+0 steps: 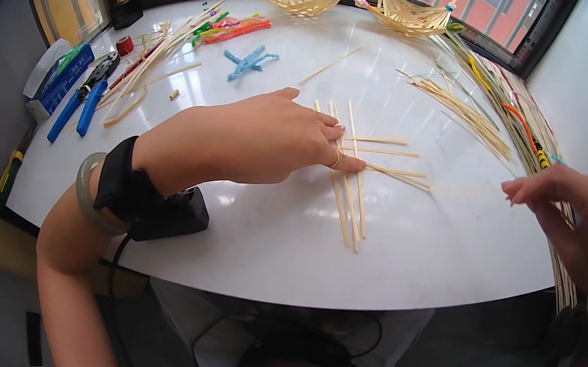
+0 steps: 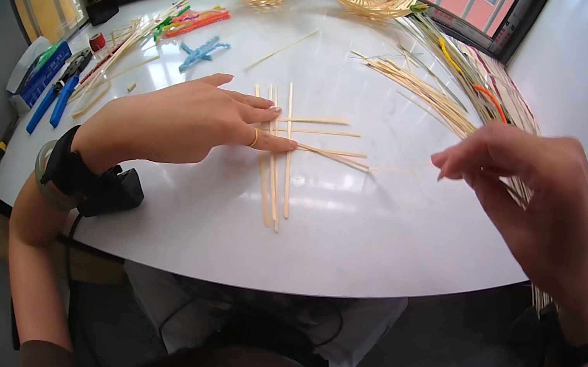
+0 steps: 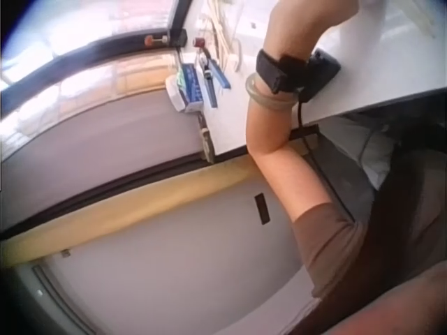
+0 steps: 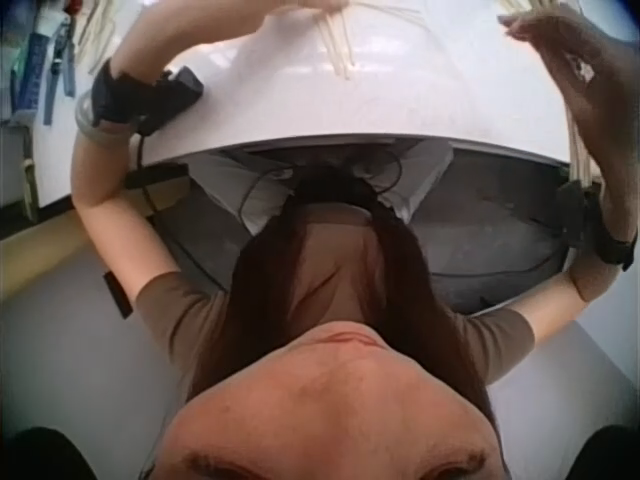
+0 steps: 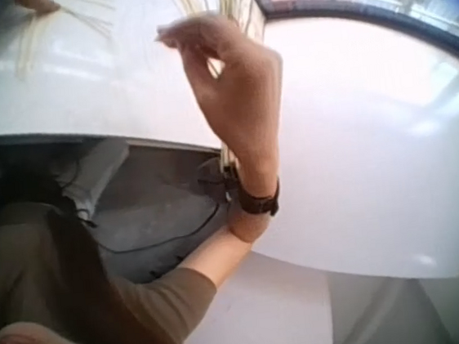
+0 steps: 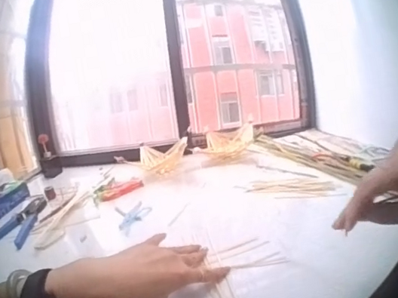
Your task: The recorder is weaving thin bamboo or wooden strips on a table to create a geometric pattern.
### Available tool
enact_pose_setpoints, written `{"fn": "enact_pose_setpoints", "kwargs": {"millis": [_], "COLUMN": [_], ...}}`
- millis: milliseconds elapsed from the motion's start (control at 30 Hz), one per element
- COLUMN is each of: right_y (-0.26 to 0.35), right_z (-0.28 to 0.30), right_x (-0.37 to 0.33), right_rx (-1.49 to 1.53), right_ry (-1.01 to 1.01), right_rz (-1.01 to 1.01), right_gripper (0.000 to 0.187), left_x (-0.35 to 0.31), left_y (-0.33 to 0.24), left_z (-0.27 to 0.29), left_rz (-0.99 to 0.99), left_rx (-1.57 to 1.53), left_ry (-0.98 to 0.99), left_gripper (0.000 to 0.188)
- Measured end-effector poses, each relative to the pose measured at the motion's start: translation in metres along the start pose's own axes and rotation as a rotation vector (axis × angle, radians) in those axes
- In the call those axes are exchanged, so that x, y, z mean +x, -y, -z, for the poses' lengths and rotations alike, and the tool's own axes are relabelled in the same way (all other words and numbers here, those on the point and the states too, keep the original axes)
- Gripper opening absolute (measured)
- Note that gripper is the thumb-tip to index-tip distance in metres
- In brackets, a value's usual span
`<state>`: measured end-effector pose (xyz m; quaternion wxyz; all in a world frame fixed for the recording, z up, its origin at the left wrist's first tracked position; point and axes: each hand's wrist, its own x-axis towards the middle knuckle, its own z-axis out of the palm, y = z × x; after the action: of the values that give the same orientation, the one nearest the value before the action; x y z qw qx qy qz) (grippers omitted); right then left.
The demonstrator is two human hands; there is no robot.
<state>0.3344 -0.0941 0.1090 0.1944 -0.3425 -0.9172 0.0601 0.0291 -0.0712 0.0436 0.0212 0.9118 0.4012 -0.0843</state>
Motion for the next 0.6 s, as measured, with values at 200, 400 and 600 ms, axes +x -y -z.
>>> {"fn": "enact_pose_setpoints", "kwargs": {"millis": [200,400,600], "right_y": [-0.001,0.022,-0.024], "right_z": [0.016,0.004,-0.001], "right_x": [0.048,0.054,0.063], "right_rx": [0.101,0.182,0.634], "right_ry": [0.183,0.669,0.692], "right_rz": [0.113,0.202,0.380], "right_gripper": [0.018,0.022,0.067], "left_x": [0.000,0.000,-0.001], "left_y": [0.003,0.002,0.003], "left_z": [-0.008,-0.003,0.002], "left_rz": [-0.010,0.000,0.015], "left_rx": [-0.006,-0.057,-0.057], "left_ry": [-0.061,-0.037,0.023], "left_gripper": [0.084,0.080,0.077]}}
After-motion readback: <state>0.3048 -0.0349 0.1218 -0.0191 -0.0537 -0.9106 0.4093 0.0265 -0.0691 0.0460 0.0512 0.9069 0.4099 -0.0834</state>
